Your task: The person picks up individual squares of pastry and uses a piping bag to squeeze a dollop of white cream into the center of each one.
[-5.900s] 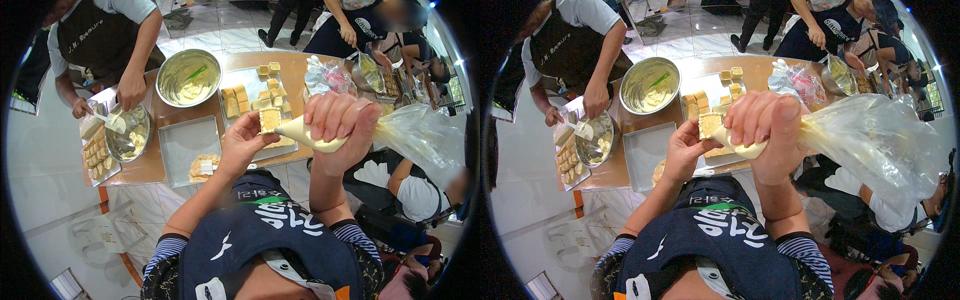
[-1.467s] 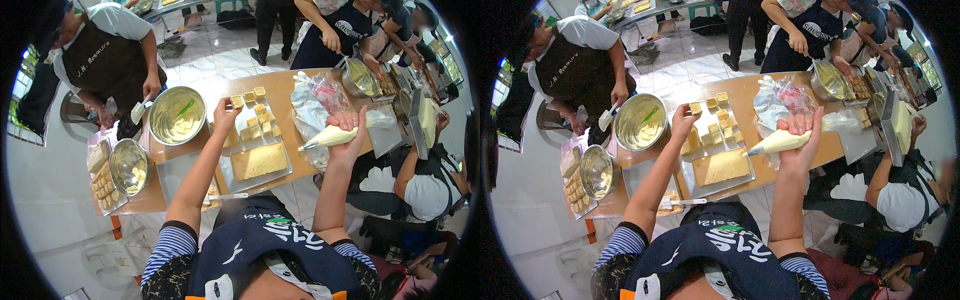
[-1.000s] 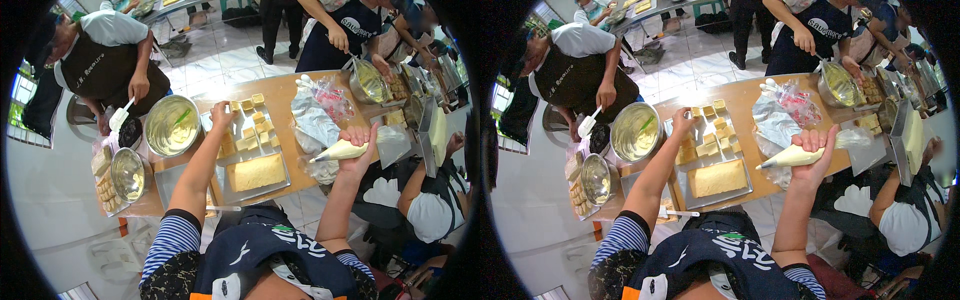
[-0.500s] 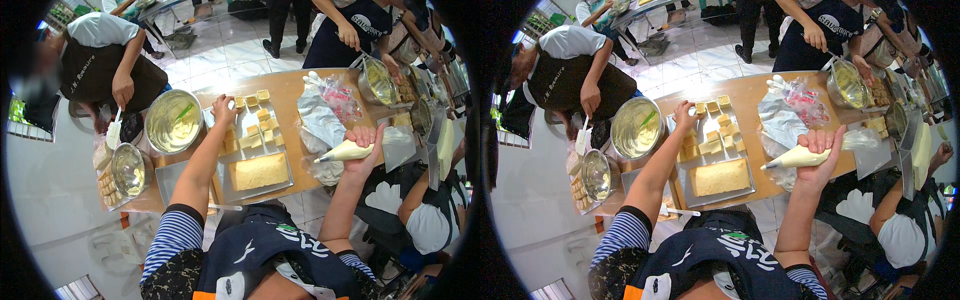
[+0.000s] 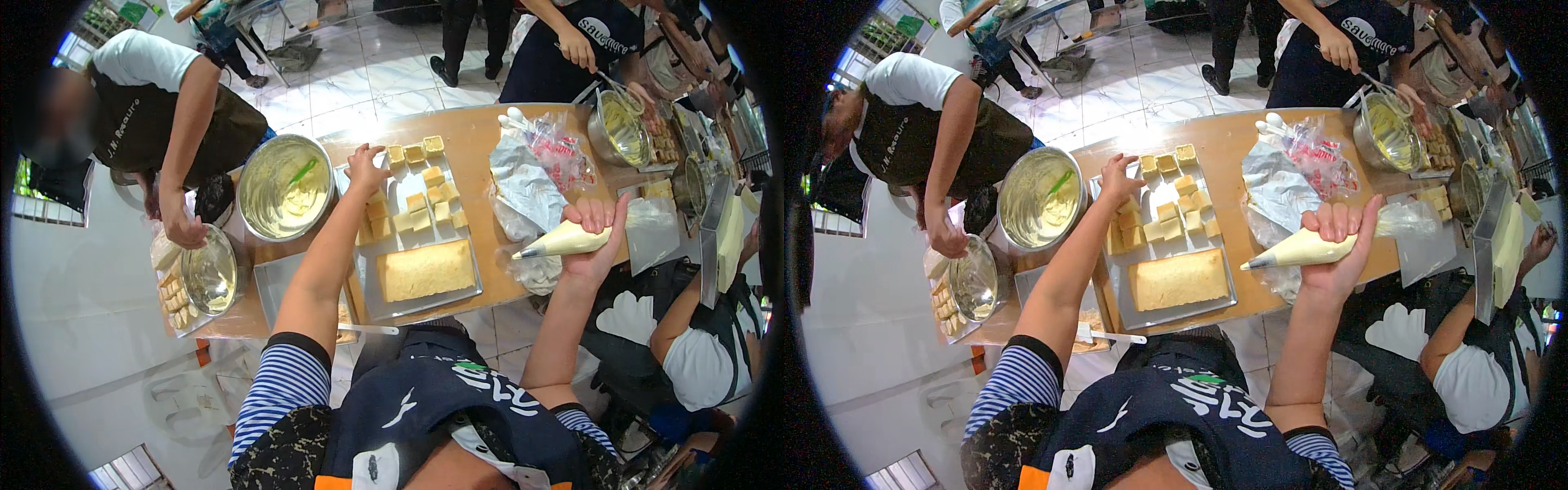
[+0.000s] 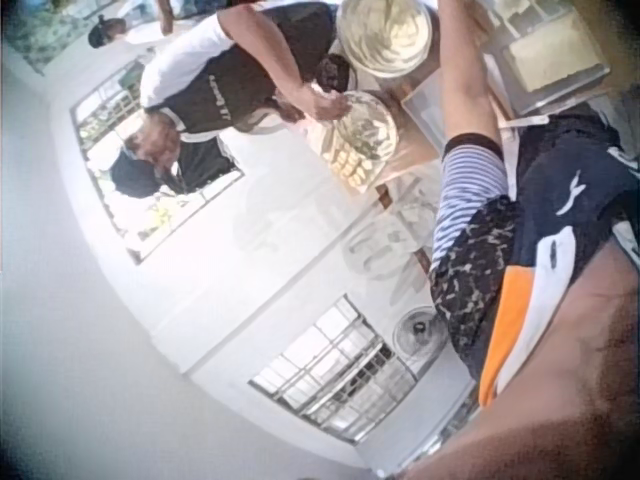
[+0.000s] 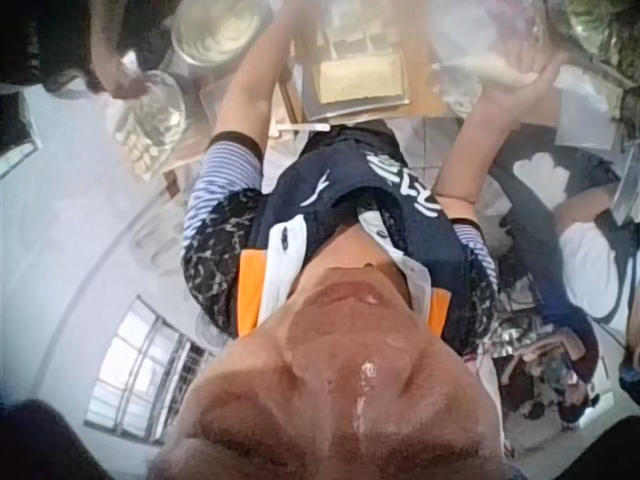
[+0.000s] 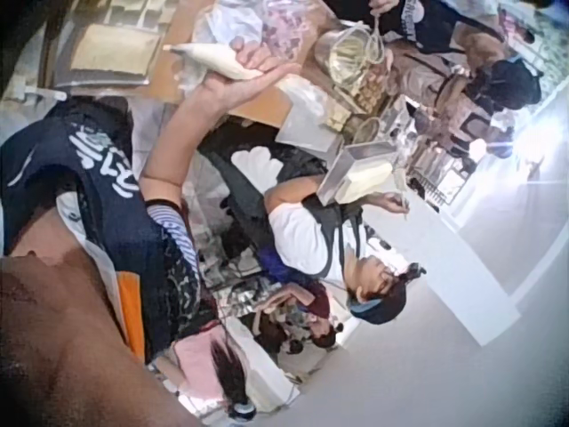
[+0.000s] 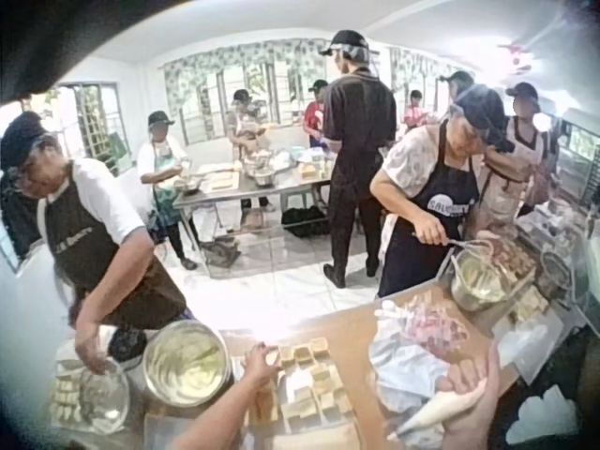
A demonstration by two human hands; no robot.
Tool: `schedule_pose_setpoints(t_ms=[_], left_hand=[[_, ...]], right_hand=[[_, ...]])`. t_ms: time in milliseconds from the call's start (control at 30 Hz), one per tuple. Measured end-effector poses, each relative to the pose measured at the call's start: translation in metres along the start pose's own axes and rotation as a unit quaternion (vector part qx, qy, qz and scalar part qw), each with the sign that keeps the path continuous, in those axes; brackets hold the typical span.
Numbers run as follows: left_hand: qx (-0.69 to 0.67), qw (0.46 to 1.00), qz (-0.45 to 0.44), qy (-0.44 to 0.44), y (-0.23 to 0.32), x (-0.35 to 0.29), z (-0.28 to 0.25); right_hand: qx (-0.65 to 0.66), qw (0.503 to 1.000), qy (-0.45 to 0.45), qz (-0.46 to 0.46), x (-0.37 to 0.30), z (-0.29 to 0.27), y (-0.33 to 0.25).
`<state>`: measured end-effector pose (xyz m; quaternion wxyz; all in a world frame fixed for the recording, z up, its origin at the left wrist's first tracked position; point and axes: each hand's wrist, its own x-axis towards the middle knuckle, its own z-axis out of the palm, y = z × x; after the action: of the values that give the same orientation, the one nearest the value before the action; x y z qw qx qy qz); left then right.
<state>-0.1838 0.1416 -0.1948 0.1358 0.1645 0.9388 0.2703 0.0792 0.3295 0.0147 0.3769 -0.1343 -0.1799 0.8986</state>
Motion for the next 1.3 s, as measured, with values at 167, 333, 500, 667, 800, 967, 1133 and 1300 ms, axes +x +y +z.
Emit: schedule_pose_setpoints(t_ms=[167, 333, 500, 667, 800, 967, 1133, 1300], left_hand=[[-0.101, 0.994, 0.028, 0.020, -0.012, -0.008, -0.011], [-0.203, 0.974, 0.080, 0.059, 0.005, -0.050, -0.030], [-0.178, 0.974, 0.108, 0.088, -0.004, -0.108, -0.042], [-0.164, 0.976, 0.098, 0.109, -0.014, -0.130, -0.045], [-0.142, 0.978, 0.109, 0.105, -0.017, -0.123, -0.049], [-0.134, 0.976, 0.151, 0.087, -0.006, -0.108, -0.046], [-0.089, 0.970, 0.221, 0.052, 0.023, -0.094, -0.025], [0.006, 0.972, 0.233, -0.028, 0.040, -0.083, -0.002]], right_hand=[[0.008, 1.000, -0.013, 0.018, -0.001, 0.004, 0.008], [0.014, 0.999, -0.017, 0.026, -0.002, 0.000, 0.009], [0.017, 0.999, -0.019, 0.023, -0.007, 0.001, 0.009], [0.008, 0.999, -0.038, 0.016, -0.011, 0.004, 0.011], [0.000, 0.999, -0.042, 0.013, -0.015, 0.004, 0.012], [0.002, 0.999, -0.027, 0.020, -0.018, 0.001, 0.010], [-0.007, 1.000, -0.021, 0.007, -0.023, 0.003, 0.009], [0.001, 1.000, -0.002, 0.001, -0.029, 0.004, 0.006]])
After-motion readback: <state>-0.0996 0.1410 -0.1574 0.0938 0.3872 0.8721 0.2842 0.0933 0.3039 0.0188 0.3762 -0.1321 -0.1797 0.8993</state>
